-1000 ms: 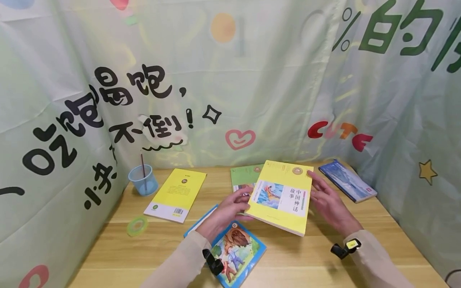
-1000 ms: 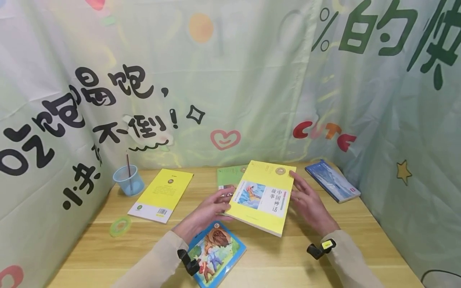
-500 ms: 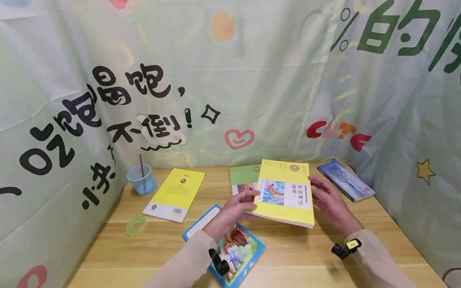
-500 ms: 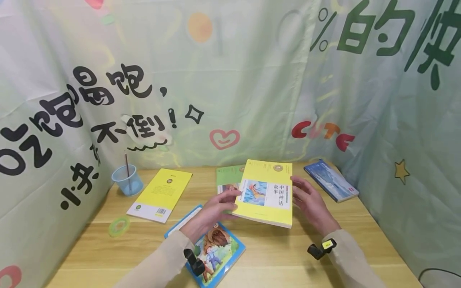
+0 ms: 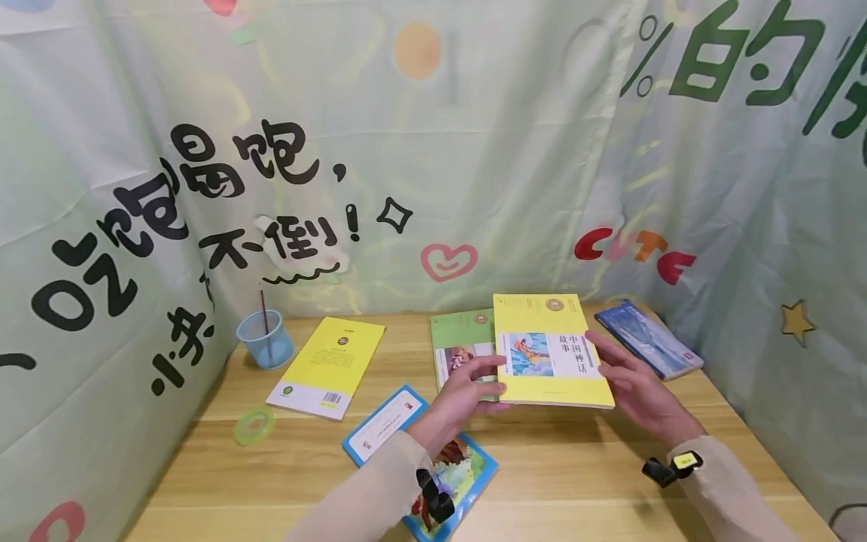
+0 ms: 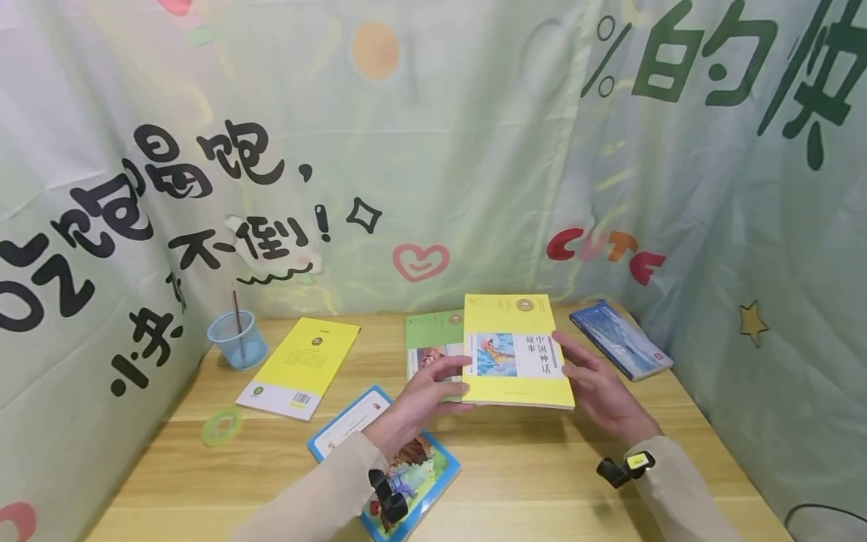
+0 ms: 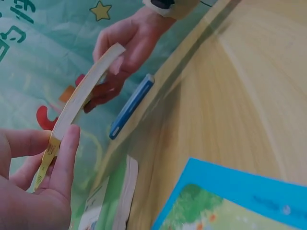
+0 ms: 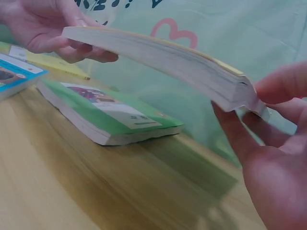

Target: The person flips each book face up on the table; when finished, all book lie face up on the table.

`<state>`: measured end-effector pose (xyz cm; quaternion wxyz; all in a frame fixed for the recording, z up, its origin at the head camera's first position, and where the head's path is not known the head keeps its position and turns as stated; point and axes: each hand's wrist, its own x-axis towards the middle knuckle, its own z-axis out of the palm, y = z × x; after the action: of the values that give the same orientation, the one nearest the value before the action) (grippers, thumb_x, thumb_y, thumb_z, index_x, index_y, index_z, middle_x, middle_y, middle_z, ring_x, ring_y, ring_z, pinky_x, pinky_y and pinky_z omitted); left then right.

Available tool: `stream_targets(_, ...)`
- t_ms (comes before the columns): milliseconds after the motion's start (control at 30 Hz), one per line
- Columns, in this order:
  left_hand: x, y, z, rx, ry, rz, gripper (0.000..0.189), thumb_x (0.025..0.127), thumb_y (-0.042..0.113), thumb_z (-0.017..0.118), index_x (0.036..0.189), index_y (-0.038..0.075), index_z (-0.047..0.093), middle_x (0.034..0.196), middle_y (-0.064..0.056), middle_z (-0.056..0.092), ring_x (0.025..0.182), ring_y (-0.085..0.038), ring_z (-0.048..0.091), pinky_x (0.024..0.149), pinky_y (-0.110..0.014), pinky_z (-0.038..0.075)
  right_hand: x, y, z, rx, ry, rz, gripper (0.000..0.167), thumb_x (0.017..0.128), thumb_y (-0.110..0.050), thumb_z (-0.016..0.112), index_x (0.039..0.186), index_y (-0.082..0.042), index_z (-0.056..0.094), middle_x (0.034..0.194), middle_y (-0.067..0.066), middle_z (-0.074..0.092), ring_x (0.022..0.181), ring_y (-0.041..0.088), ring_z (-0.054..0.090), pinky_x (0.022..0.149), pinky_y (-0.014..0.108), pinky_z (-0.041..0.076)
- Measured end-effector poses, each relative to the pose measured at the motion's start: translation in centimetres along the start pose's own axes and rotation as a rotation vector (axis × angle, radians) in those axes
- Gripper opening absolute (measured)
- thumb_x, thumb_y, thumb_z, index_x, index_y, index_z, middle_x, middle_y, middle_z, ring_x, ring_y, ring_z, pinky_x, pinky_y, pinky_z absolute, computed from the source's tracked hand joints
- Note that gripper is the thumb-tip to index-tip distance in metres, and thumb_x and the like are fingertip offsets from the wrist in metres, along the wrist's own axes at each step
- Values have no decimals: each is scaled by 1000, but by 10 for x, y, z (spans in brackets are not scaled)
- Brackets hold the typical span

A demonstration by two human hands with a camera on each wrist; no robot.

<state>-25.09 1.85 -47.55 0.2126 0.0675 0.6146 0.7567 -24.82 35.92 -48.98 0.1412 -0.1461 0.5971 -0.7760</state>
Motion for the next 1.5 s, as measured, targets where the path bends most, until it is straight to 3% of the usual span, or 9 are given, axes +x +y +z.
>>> stream_targets(233, 4, 0, 17, 24, 50, 25, 45, 98, -3, 71, 139, 15, 70, 143, -11, 61, 98, -23, 72, 89, -42, 69, -7, -5, -4, -193, 107, 62, 74, 116, -14, 49, 177, -22, 8, 162, -13, 32, 121, 1, 65, 99, 23, 61)
stream_targets(367, 4, -6, 28, 9, 92, 23, 46, 96, -6, 71, 138, 14, 71, 141, -12, 62, 100, -24, 72, 86, -40, 69, -11, -9, -8, -296, 165, 110, 70, 116, -22, 53, 176, -15, 17, 153, -15, 45, 116, 1, 67, 97, 23, 62)
stream_targets(500, 7, -13, 40, -20, 125, 21, 48, 96, -9, 70, 139, 12, 70, 137, -13, 62, 95, -25, 71, 87, -41, 69, -12, -11, -13, -275, 242, 141, 69, 114, -28, 58, 174, -14, 25, 136, -26, 59, 112, 2, 70, 95, 24, 64)
stream_targets(667, 14, -19, 61, -81, 147, 31, 47, 95, -11, 70, 138, 9, 69, 130, -13, 61, 94, -24, 70, 84, -36, 69, -17, -12, -20, -192, 252, 169, 70, 116, -21, 53, 175, -21, 17, 134, -28, 54, 111, 1, 70, 93, 24, 63)
stream_targets(867, 21, -27, 75, -159, 204, 17, 48, 95, -12, 68, 141, 5, 67, 130, -15, 58, 101, -27, 70, 86, -36, 69, -12, -9, -20, -193, 341, 191, 68, 113, -16, 59, 172, -16, 26, 159, -1, 47, 108, -5, 67, 93, 20, 62)
stream_targets(1033, 26, -33, 85, -203, 214, 4, 48, 96, -11, 68, 143, 2, 65, 134, -16, 60, 106, -27, 71, 89, -37, 68, -12, -8, -24, -268, 396, 258, 66, 116, -14, 49, 171, -7, 15, 183, 23, -1, 102, -12, 61, 92, 14, 59)
stream_targets(1300, 26, -39, 97, -155, 213, -45, 59, 93, -13, 66, 150, 0, 59, 150, -25, 56, 119, -34, 70, 103, -45, 64, -17, -3, -32, -425, 445, 298, 65, 117, -25, 48, 171, -4, 17, 181, 26, 5, 99, -19, 54, 89, 10, 56)
stream_targets(1433, 21, -36, 101, -35, 166, -83, 69, 91, -3, 73, 156, 8, 55, 165, -23, 48, 139, -38, 59, 122, -60, 47, -17, -3, -32, -564, 481, 329, 69, 117, -39, 47, 171, -4, 25, 180, 26, 15, 114, -5, 55, 89, 11, 51)
stream_targets(1500, 20, -34, 102, 17, 141, -108, 71, 90, 3, 77, 157, 14, 56, 167, -18, 47, 147, -39, 52, 128, -63, 38, -16, -3, -31, -609, 488, 338, 69, 117, -43, 45, 171, -3, 27, 180, 25, 17, 136, 15, 54, 106, 24, 52)
